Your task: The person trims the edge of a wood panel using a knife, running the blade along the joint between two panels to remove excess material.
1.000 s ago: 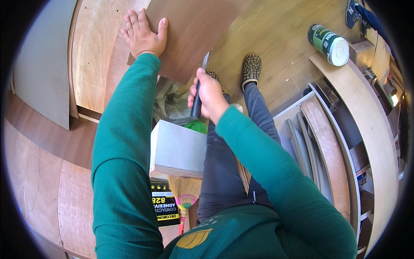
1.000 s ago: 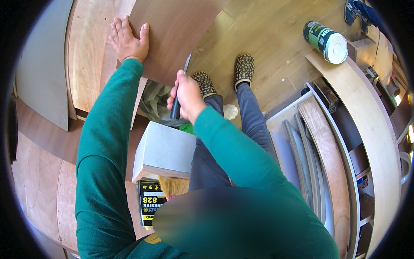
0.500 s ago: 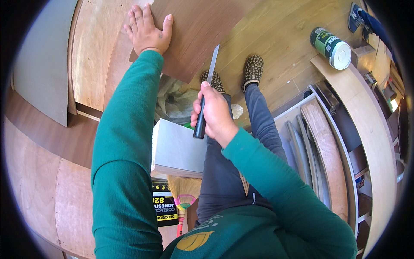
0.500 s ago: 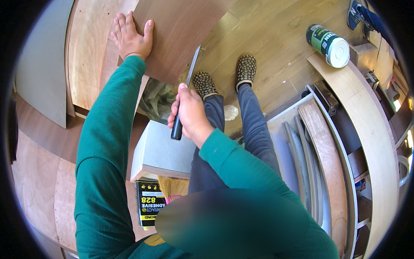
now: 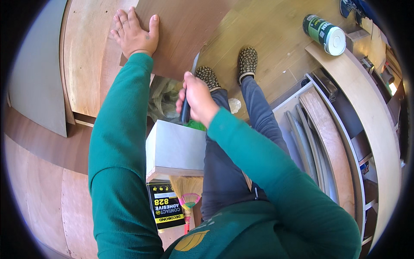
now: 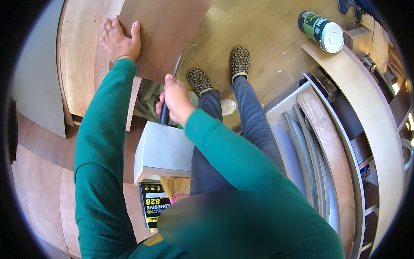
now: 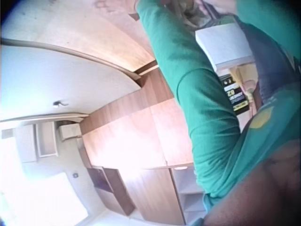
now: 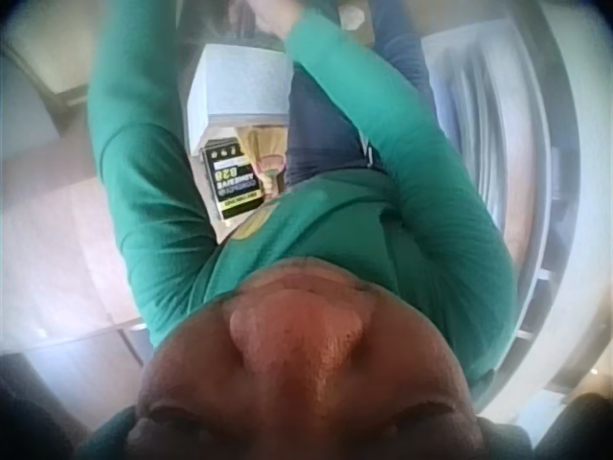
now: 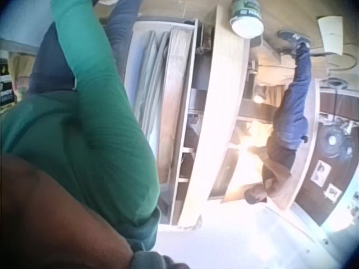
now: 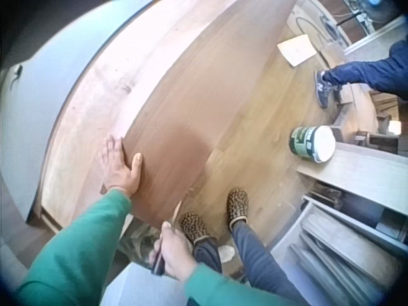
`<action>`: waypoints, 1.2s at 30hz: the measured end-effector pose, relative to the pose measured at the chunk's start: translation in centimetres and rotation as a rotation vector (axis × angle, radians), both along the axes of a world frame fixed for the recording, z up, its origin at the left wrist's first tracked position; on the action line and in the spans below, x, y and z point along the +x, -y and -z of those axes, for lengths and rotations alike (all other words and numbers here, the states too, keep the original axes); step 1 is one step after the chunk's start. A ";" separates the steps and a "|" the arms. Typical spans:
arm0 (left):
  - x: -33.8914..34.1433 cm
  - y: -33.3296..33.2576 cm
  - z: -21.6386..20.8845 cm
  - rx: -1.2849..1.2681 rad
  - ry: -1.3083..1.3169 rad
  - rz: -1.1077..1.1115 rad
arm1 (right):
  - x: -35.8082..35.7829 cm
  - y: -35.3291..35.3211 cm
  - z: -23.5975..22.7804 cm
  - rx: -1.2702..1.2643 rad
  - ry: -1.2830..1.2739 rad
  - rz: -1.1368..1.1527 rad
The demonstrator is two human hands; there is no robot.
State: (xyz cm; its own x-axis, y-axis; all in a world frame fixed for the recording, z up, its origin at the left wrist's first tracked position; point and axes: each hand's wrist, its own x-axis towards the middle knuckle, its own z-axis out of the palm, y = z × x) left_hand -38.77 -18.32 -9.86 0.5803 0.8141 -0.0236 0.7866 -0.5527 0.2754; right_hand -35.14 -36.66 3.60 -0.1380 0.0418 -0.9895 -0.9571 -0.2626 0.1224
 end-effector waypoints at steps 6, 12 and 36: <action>0.3 0.1 0.0 -0.007 -0.014 0.008 | 0.8 1.3 2.6 0.073 0.007 -0.038; 0.0 0.0 0.1 0.006 0.001 0.022 | 1.2 4.0 -1.3 0.045 0.050 0.072; 0.1 0.0 -0.1 -0.018 -0.024 0.022 | 1.9 1.7 -0.4 0.126 0.125 0.134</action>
State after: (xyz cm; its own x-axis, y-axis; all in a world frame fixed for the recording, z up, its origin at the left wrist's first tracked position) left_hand -38.66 -18.32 -9.76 0.5970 0.8005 -0.0522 0.7809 -0.5650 0.2666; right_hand -33.23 -38.34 4.03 0.0009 0.1756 -0.9845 -0.9901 -0.1380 -0.0255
